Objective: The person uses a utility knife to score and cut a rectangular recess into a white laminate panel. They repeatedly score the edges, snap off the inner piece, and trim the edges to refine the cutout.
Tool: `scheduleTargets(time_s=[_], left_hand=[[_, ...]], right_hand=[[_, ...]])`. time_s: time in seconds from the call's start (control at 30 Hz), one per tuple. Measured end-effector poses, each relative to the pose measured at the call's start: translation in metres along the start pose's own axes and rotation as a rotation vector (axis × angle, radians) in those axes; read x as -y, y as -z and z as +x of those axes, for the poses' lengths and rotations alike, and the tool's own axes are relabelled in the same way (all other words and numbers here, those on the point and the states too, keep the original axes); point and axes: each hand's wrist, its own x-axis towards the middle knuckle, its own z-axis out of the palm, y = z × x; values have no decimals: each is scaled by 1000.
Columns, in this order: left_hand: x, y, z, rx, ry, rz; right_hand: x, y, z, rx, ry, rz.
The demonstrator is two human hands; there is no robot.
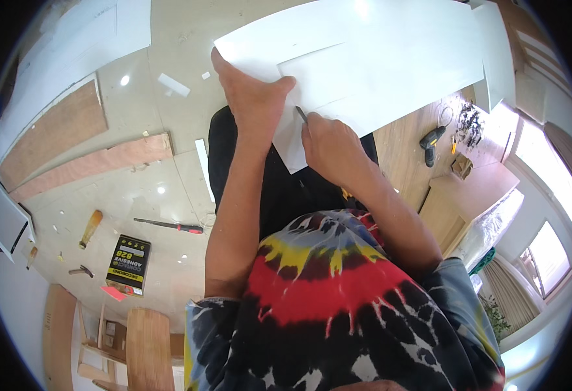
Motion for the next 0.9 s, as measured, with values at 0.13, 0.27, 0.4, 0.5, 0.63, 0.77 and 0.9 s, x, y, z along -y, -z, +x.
scheduleTargets(time_s=[0.13,0.27,0.4,0.5,0.63,0.77,0.9], left_hand=[[-1,-1,4,7,-98,55],[10,4,-4,71,-6,-80],[-16,-2,-24,-6,63,225],[-12,-1,-22,7,64,185],[-14,-3,-23,-14,47,190],[-4,-1,-18,16,11,133],[-15,-5,-22,-18,44,140]], right_hand=[[-2,3,4,-26,30,-16],[-4,-1,-4,-63,47,32],[-5,-2,-4,-57,42,24],[-6,-5,-5,-95,67,16],[-13,-6,-20,-185,57,118],[-15,-6,-19,-189,106,152],[-14,-7,-17,-197,99,100]])
